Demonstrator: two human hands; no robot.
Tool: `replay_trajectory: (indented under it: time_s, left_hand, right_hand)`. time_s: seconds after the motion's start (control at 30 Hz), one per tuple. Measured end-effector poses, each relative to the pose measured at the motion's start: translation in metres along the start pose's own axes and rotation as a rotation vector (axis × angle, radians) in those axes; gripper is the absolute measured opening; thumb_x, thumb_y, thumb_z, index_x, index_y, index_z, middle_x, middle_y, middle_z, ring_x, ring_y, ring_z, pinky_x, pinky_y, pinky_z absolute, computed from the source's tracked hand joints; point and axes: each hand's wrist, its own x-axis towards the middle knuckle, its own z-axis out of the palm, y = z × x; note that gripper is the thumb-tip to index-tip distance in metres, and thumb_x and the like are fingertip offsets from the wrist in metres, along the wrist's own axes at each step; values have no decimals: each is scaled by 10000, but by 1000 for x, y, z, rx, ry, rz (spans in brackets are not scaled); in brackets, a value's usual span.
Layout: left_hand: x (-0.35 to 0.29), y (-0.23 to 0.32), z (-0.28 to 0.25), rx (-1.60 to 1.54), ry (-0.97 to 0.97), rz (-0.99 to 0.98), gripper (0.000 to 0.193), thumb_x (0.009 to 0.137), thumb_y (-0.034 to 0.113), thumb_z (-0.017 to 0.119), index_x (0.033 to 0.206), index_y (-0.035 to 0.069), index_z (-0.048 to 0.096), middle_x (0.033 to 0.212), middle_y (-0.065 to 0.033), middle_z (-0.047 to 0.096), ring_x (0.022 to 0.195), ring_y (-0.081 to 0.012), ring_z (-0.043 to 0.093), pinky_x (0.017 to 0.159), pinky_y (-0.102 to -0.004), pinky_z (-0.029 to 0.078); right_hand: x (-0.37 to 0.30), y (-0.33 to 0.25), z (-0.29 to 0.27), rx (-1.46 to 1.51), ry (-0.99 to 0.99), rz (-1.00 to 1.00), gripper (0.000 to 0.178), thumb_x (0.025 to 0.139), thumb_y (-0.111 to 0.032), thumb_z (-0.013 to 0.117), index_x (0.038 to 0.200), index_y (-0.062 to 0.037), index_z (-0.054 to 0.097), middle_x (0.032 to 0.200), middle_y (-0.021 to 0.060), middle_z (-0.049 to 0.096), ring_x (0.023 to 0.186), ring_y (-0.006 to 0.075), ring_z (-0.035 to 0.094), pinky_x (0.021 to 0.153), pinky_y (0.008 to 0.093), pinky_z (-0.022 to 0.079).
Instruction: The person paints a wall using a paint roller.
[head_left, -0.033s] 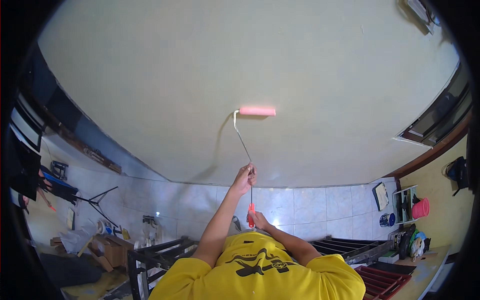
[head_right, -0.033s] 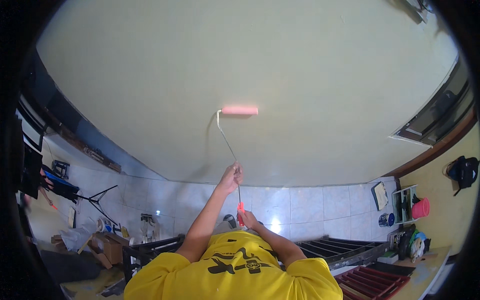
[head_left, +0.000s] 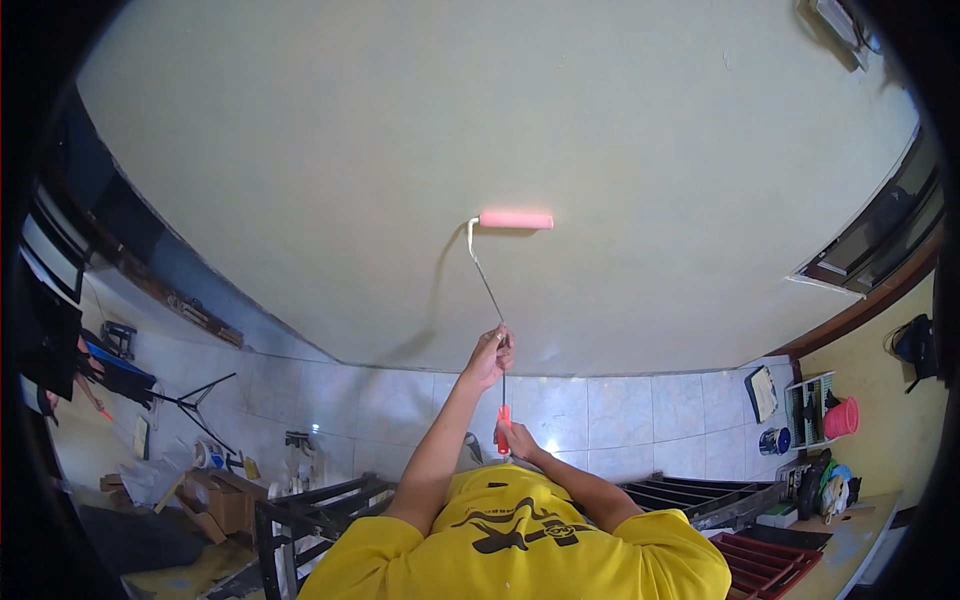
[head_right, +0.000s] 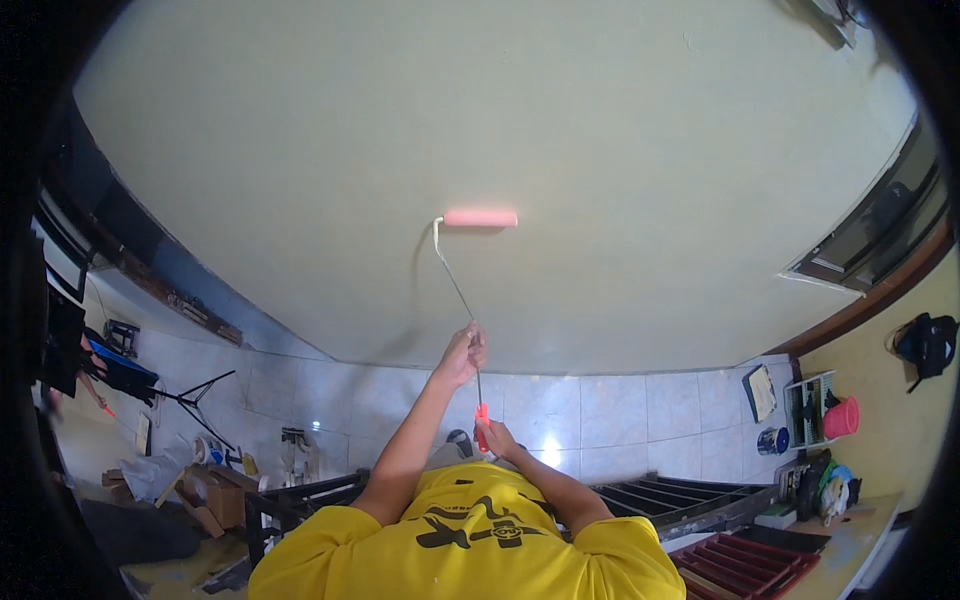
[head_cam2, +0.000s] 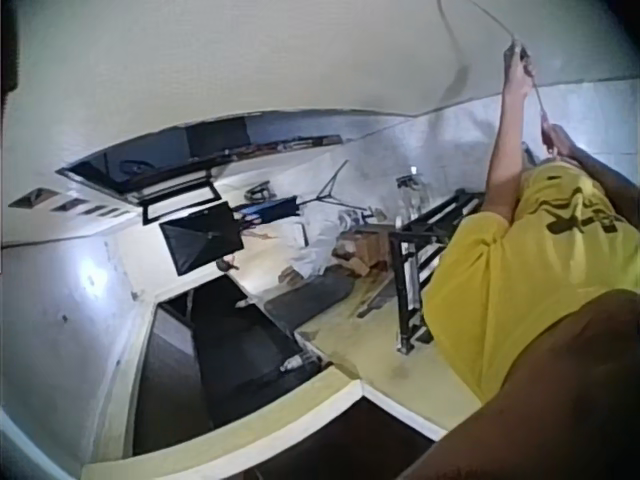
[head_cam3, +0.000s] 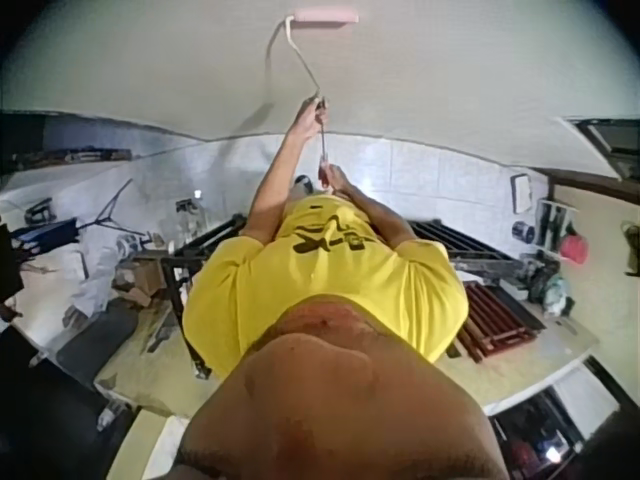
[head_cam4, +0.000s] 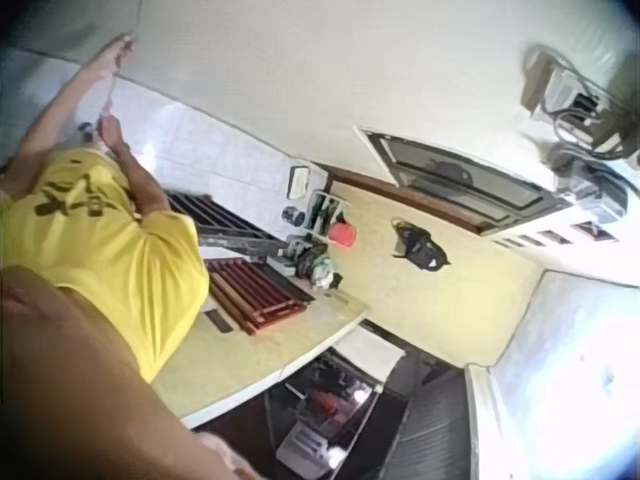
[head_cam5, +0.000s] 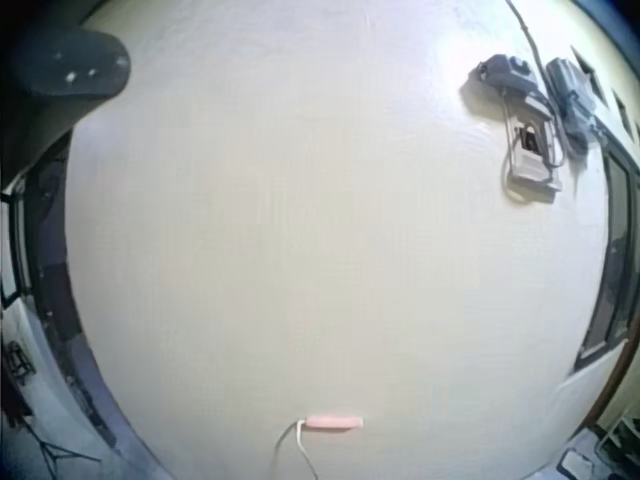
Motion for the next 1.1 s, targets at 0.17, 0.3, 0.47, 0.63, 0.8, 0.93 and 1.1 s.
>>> replay_trajectory:
  time_s: [0.17,0.3,0.47,0.63,0.8,0.93,1.1]
  left_hand:
    - [5,39,28,35,-18,65,390,953,382,460,706,83,492,535,57,289,438,-58,249,413,-224,203]
    - [12,70,58,136,-19,152,407,958,399,436,702,86,488,528,48,284,448,-69,253,415,-235,211]
    - [9,117,106,280,-69,285,450,970,405,407,684,68,492,514,53,303,432,-49,234,406,-234,186]
    - [8,135,123,357,-117,407,490,982,421,350,680,57,481,510,50,303,433,-48,231,404,-231,183]
    - [13,137,126,381,-122,447,505,992,411,315,678,49,472,508,47,300,434,-45,233,402,-229,183]
    - [19,136,121,376,-30,537,495,998,396,283,658,65,426,518,32,308,443,-67,237,416,-239,217]
    - [27,139,114,305,253,650,464,990,432,291,695,89,398,549,34,305,457,-69,250,432,-242,217]
  right_hand:
    - [8,-49,-10,-69,85,-58,518,976,-362,296,770,14,586,688,118,609,670,210,596,684,331,463]
    - [19,-85,-22,-76,162,-139,471,972,-358,317,816,0,580,700,114,613,660,219,595,668,332,460]
    - [16,-138,-33,-22,277,-298,375,957,-330,391,897,-3,565,709,105,617,633,215,592,627,328,460]
    - [12,-170,-47,-188,449,-275,279,905,-270,531,894,6,569,672,78,587,584,124,521,559,283,417]
    - [18,-182,-53,-314,671,-345,311,833,-295,653,827,10,590,561,51,550,474,96,482,457,270,377]
    - [36,-183,-60,-244,753,-301,334,775,-277,728,807,27,594,555,63,558,467,98,527,429,263,407]
    - [67,-182,-74,-283,830,-334,367,691,-231,800,733,32,547,648,119,590,496,130,566,401,289,447]
